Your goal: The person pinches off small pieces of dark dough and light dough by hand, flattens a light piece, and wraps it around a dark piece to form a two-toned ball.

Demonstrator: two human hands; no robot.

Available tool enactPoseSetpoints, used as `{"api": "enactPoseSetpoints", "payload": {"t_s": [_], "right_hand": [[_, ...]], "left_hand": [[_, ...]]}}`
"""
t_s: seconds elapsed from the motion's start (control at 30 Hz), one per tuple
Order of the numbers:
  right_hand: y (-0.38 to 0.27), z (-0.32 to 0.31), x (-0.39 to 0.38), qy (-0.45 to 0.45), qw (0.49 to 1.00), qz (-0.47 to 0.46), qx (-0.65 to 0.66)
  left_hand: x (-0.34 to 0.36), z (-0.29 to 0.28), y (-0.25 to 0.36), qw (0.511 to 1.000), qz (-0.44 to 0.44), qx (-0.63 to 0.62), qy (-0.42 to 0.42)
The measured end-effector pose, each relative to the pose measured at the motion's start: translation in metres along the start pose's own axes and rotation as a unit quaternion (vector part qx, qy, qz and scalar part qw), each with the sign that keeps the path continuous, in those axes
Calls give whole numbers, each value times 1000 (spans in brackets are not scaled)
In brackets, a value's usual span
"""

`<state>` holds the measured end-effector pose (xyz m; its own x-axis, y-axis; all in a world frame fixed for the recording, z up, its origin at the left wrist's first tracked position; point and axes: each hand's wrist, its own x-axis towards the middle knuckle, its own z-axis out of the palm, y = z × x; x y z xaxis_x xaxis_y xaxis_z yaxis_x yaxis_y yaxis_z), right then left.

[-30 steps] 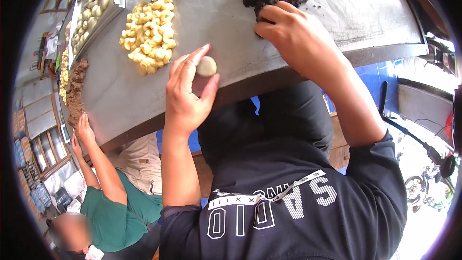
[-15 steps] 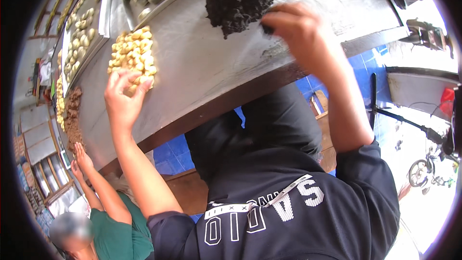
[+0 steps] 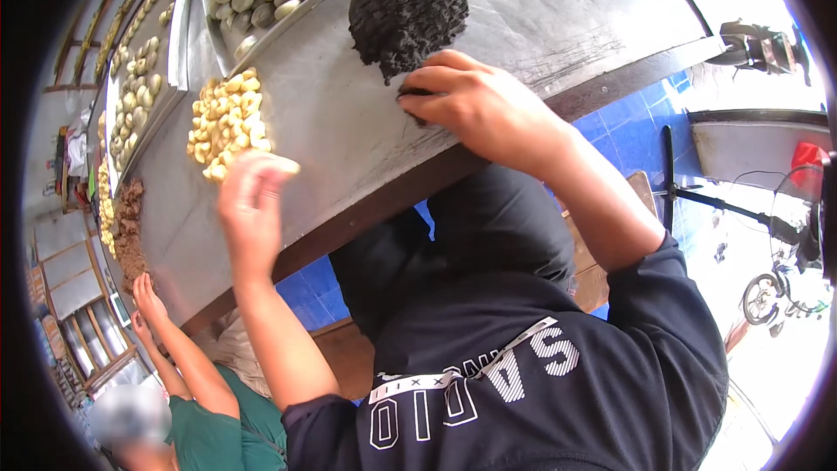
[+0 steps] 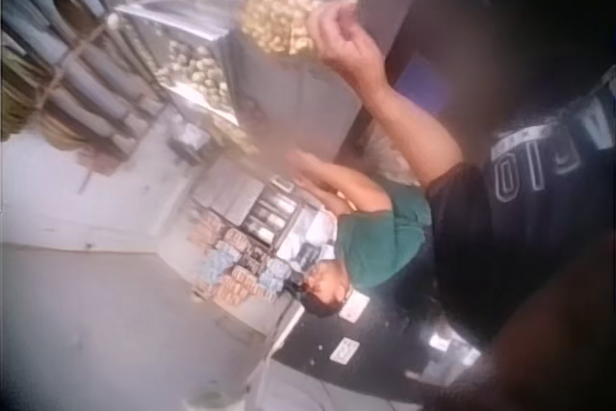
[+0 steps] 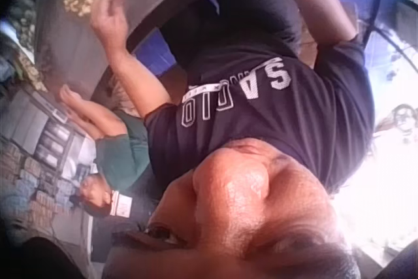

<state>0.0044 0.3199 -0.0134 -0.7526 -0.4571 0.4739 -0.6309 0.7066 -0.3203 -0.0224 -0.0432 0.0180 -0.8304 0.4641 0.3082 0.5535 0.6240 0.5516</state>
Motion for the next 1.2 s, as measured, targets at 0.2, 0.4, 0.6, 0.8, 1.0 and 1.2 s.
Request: {"api": "enactPoseSetpoints", "payload": {"t_s": [0.2,0.4,0.6,0.8,1.0,1.2], "right_hand": [[-23,25,45,-59,994,-73,-54],[-14,2,11,0,1000,21,-17],[-17,-1,10,14,991,129,32],[-4,9,20,18,997,9,-69],[-13,-2,33,-94,991,97,15],[-21,-2,5,19,992,123,-29]], "left_hand": [[-19,43,16,990,8,124,61],[-10,40,14,983,10,167,77],[-16,40,13,868,-233,-428,95],[-30,42,29,997,26,63,29],[-44,39,19,997,-69,42,-8],[-12,13,33,965,41,230,-120]]}}
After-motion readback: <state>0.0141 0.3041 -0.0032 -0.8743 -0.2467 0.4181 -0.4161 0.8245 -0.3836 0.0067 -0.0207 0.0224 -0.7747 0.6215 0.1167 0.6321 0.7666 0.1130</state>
